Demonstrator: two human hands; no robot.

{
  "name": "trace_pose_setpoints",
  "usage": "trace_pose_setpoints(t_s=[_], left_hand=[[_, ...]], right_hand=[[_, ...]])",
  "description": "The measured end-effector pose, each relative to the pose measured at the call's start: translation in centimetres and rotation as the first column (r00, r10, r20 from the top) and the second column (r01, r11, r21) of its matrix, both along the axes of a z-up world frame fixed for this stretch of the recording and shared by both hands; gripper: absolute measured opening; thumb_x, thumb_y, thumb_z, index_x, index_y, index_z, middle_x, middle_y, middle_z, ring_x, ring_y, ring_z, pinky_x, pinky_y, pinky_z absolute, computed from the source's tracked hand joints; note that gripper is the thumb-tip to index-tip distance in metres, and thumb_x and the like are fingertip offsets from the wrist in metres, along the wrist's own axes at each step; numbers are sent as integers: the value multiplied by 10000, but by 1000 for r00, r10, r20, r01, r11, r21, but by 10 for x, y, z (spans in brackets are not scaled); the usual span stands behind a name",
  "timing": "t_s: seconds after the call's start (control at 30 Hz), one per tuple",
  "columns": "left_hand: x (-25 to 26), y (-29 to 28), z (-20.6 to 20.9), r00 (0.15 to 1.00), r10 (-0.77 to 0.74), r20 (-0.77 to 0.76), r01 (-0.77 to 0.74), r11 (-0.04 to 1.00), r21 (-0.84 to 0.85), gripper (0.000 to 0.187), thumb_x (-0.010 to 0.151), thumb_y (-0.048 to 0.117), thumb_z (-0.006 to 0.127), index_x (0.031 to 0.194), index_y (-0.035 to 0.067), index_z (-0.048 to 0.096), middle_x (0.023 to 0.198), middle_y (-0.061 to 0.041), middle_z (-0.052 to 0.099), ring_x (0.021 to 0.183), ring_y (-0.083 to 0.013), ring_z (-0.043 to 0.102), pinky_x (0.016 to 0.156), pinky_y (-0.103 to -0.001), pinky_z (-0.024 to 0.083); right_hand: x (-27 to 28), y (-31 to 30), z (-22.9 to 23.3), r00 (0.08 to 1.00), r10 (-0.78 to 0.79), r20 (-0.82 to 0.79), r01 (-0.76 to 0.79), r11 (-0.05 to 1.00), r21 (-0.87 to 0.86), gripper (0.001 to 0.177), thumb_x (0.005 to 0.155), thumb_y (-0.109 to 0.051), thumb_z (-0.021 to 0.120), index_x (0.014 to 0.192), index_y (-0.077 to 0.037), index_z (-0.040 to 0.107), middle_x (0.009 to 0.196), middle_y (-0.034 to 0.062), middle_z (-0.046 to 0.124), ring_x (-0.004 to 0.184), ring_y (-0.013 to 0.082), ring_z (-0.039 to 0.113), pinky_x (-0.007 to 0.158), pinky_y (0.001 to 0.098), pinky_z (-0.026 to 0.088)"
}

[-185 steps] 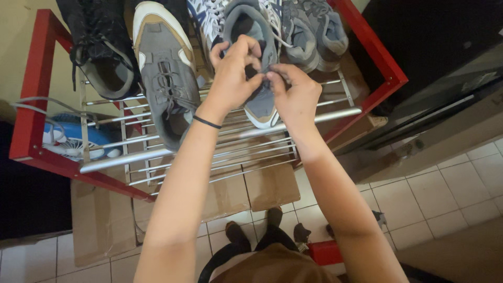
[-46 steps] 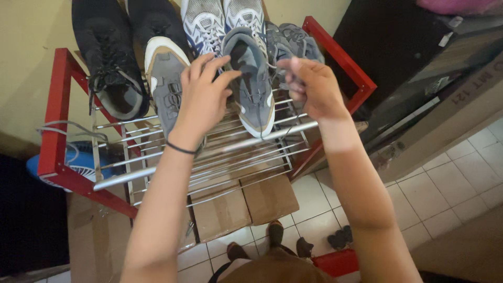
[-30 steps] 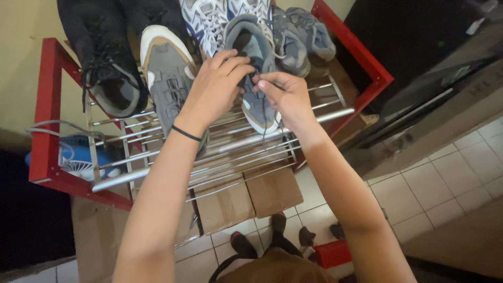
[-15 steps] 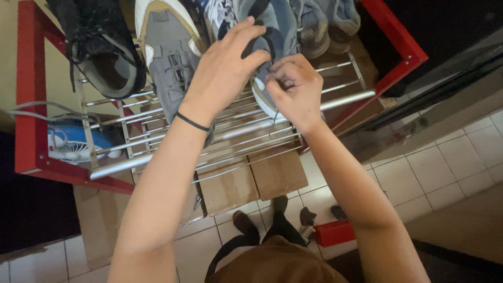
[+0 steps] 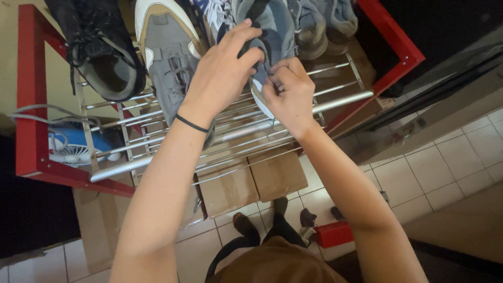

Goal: The person works at a shoe rack and removes the laces from a gray sneaker, pulling the lace free from the eyelets by hand. They then thread the lace back through the eyelets of the sneaker, tightening it section by section, and begin handling a second gray sneaker.

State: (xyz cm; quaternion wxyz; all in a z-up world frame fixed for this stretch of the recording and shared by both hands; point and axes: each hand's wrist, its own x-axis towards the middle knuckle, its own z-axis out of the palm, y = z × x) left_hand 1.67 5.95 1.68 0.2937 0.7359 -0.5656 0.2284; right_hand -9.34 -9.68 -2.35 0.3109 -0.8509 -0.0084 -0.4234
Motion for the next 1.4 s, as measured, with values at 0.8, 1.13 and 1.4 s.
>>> trace_pose_setpoints(t_s=[0.8,1.13,1.4], left_hand=[[-5,2,6,995,24,-99,-29,998,-51,232,865,-12,721,1017,103,590,1303,-34,595,1372,-271,541,914,-395,569],[-3,1,4,994,36,-101,-42,998,-54,275,841,-5,731,1060,116,616,1310,-22,606,1367,-258,548,915,-386,578],[-7,-4,-1,968,193,163,-202,979,38,216,865,49,689,1058,120,623,1317,-39,598,1368,-246,564,726,-342,593]], right_hand=[[12,11,-7,991,-100,89,105,993,-51,230,837,-22,851,969,-46,664,887,92,644,696,235,644,642,334,527],[16,9,-10,984,-88,156,105,990,-99,232,843,-59,866,975,-49,676,894,94,673,699,243,662,634,346,533],[15,15,-6,981,-76,177,89,994,-65,192,850,-11,813,982,-68,687,916,77,656,727,229,647,661,337,534]])
